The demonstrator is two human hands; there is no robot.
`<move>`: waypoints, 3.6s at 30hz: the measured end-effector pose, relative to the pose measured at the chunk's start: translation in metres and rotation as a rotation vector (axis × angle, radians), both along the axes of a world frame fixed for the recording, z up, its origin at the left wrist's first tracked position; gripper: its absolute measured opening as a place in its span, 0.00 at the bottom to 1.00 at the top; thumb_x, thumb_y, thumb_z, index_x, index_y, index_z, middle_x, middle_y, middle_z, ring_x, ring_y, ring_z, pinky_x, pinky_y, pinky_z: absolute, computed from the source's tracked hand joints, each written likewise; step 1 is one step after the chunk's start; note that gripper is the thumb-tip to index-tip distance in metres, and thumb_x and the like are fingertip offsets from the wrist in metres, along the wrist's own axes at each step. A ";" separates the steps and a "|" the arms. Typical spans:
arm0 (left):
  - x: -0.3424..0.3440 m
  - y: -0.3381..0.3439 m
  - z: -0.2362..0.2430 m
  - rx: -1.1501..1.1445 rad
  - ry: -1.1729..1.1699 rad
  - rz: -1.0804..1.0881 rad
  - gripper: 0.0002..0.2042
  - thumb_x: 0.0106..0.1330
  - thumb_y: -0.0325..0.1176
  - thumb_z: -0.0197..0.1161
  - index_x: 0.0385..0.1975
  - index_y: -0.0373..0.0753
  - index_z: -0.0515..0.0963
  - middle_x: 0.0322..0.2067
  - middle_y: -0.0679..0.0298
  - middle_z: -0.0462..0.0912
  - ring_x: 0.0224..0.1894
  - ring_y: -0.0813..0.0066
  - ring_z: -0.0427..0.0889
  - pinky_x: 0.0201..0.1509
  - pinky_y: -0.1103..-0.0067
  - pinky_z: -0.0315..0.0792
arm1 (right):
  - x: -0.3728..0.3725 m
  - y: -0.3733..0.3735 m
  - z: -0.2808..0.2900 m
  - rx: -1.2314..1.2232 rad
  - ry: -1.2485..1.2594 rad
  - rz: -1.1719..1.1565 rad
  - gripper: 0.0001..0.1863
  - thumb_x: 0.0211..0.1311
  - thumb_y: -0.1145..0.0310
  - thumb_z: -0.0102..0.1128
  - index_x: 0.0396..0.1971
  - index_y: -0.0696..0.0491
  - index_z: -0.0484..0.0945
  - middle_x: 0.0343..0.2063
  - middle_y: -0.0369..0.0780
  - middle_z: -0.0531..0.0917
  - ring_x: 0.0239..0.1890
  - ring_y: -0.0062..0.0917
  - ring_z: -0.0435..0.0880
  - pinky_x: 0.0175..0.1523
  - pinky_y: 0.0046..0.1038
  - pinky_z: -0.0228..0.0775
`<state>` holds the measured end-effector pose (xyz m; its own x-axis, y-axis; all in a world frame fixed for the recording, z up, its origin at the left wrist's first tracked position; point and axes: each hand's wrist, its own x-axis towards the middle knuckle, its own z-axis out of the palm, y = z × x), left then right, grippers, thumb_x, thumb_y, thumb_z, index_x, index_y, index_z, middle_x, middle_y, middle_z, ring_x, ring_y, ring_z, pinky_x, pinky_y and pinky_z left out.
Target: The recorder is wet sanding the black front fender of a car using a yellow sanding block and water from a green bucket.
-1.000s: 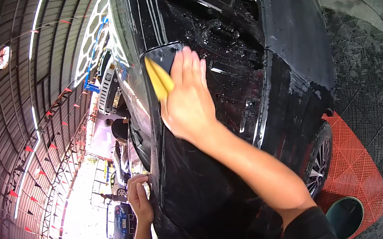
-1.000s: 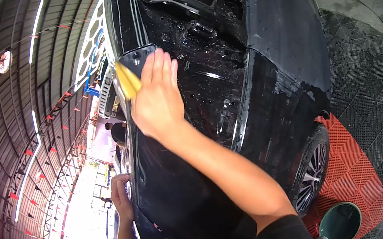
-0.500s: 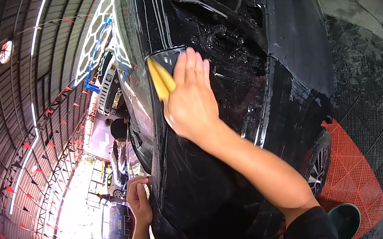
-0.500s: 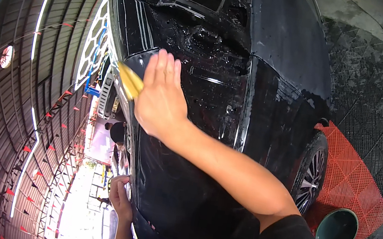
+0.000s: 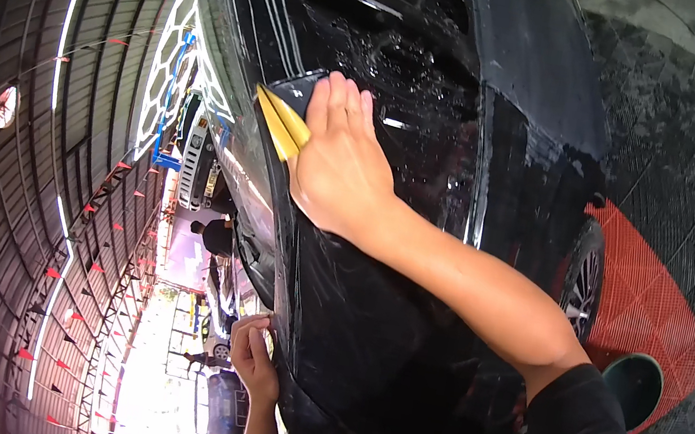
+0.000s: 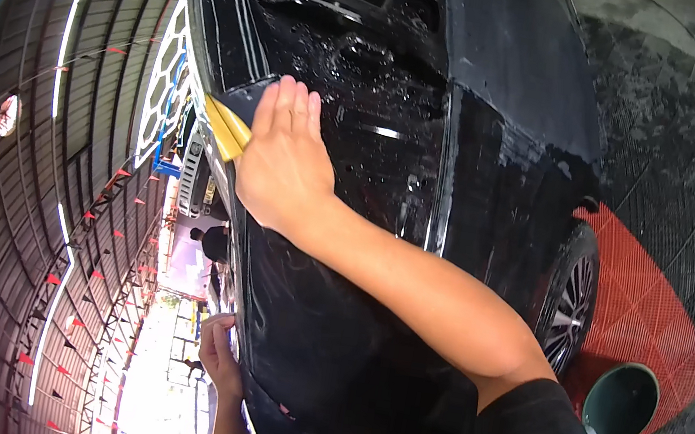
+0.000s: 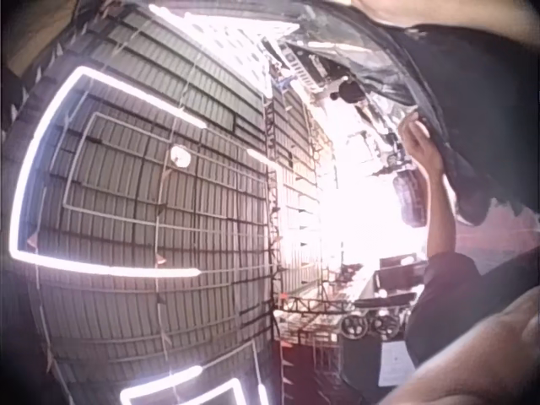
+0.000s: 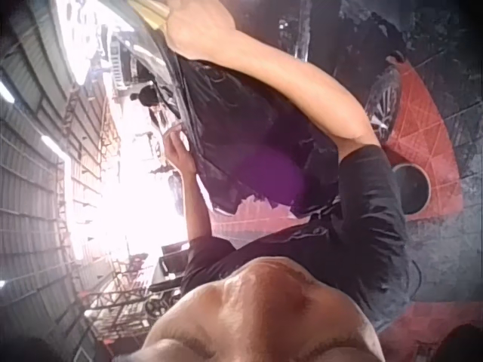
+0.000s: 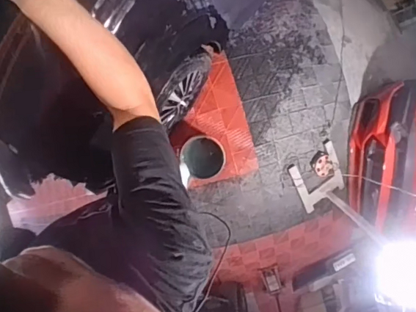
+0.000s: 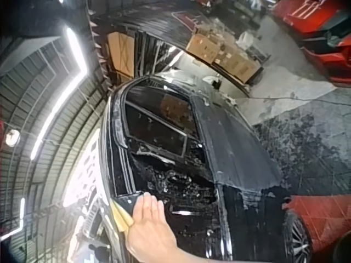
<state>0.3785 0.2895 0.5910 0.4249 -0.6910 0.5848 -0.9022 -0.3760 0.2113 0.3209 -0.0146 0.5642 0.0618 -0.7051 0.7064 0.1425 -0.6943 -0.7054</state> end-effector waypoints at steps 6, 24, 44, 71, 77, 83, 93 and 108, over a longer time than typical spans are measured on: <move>-0.001 0.004 0.004 -0.026 -0.004 0.012 0.13 0.77 0.31 0.48 0.37 0.31 0.78 0.42 0.57 0.80 0.47 0.68 0.78 0.55 0.74 0.70 | -0.046 0.098 -0.079 0.102 0.021 0.247 0.45 0.51 0.75 0.59 0.67 0.77 0.48 0.69 0.68 0.51 0.72 0.63 0.50 0.76 0.56 0.39; 0.005 0.004 -0.006 -0.044 0.086 0.023 0.18 0.80 0.33 0.41 0.41 0.29 0.79 0.46 0.55 0.80 0.50 0.68 0.78 0.59 0.73 0.71 | -0.041 0.082 -0.066 0.156 -0.089 0.183 0.49 0.42 0.73 0.60 0.67 0.75 0.50 0.69 0.65 0.53 0.74 0.57 0.51 0.78 0.50 0.40; -0.002 0.009 0.000 -0.054 0.160 0.144 0.20 0.81 0.38 0.38 0.42 0.30 0.77 0.45 0.58 0.78 0.49 0.72 0.77 0.59 0.72 0.70 | -0.086 0.163 -0.141 0.267 0.087 0.398 0.49 0.42 0.70 0.59 0.68 0.72 0.53 0.71 0.62 0.54 0.75 0.53 0.52 0.78 0.49 0.39; -0.016 -0.001 -0.002 -0.097 0.084 0.263 0.21 0.81 0.42 0.39 0.41 0.34 0.78 0.41 0.64 0.79 0.41 0.78 0.75 0.49 0.79 0.70 | -0.108 0.184 -0.217 0.178 0.083 0.384 0.44 0.58 0.48 0.62 0.70 0.57 0.62 0.71 0.47 0.63 0.74 0.44 0.58 0.72 0.67 0.34; -0.014 -0.002 -0.002 -0.093 0.130 0.197 0.21 0.81 0.44 0.40 0.40 0.35 0.78 0.40 0.65 0.80 0.39 0.79 0.76 0.43 0.81 0.71 | -0.116 0.181 -0.256 0.086 0.308 0.276 0.49 0.50 0.47 0.69 0.71 0.50 0.62 0.72 0.42 0.64 0.75 0.45 0.55 0.71 0.69 0.28; -0.014 0.000 -0.001 -0.140 0.137 0.255 0.21 0.81 0.44 0.40 0.40 0.36 0.79 0.40 0.66 0.80 0.38 0.81 0.76 0.41 0.82 0.72 | -0.111 0.168 -0.250 -0.043 0.515 0.122 0.40 0.59 0.48 0.58 0.71 0.45 0.63 0.71 0.34 0.66 0.75 0.45 0.55 0.69 0.73 0.27; -0.006 0.003 0.000 -0.163 0.021 0.304 0.19 0.78 0.41 0.43 0.39 0.35 0.80 0.39 0.67 0.80 0.39 0.79 0.77 0.42 0.82 0.72 | -0.113 0.176 -0.234 0.204 0.328 0.199 0.38 0.55 0.63 0.66 0.69 0.45 0.67 0.68 0.38 0.70 0.75 0.47 0.54 0.70 0.69 0.25; -0.012 -0.002 -0.003 -0.136 0.057 0.254 0.20 0.79 0.43 0.42 0.39 0.37 0.80 0.39 0.66 0.80 0.40 0.78 0.77 0.44 0.80 0.71 | -0.117 0.154 -0.252 0.008 0.448 0.128 0.38 0.56 0.50 0.58 0.68 0.45 0.68 0.69 0.35 0.69 0.76 0.44 0.54 0.69 0.73 0.28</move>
<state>0.3666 0.2877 0.5882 0.6088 -0.4757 0.6349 -0.7683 -0.5530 0.3223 0.2034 0.1393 0.3121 0.4465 -0.6776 0.5844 -0.0937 -0.6849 -0.7226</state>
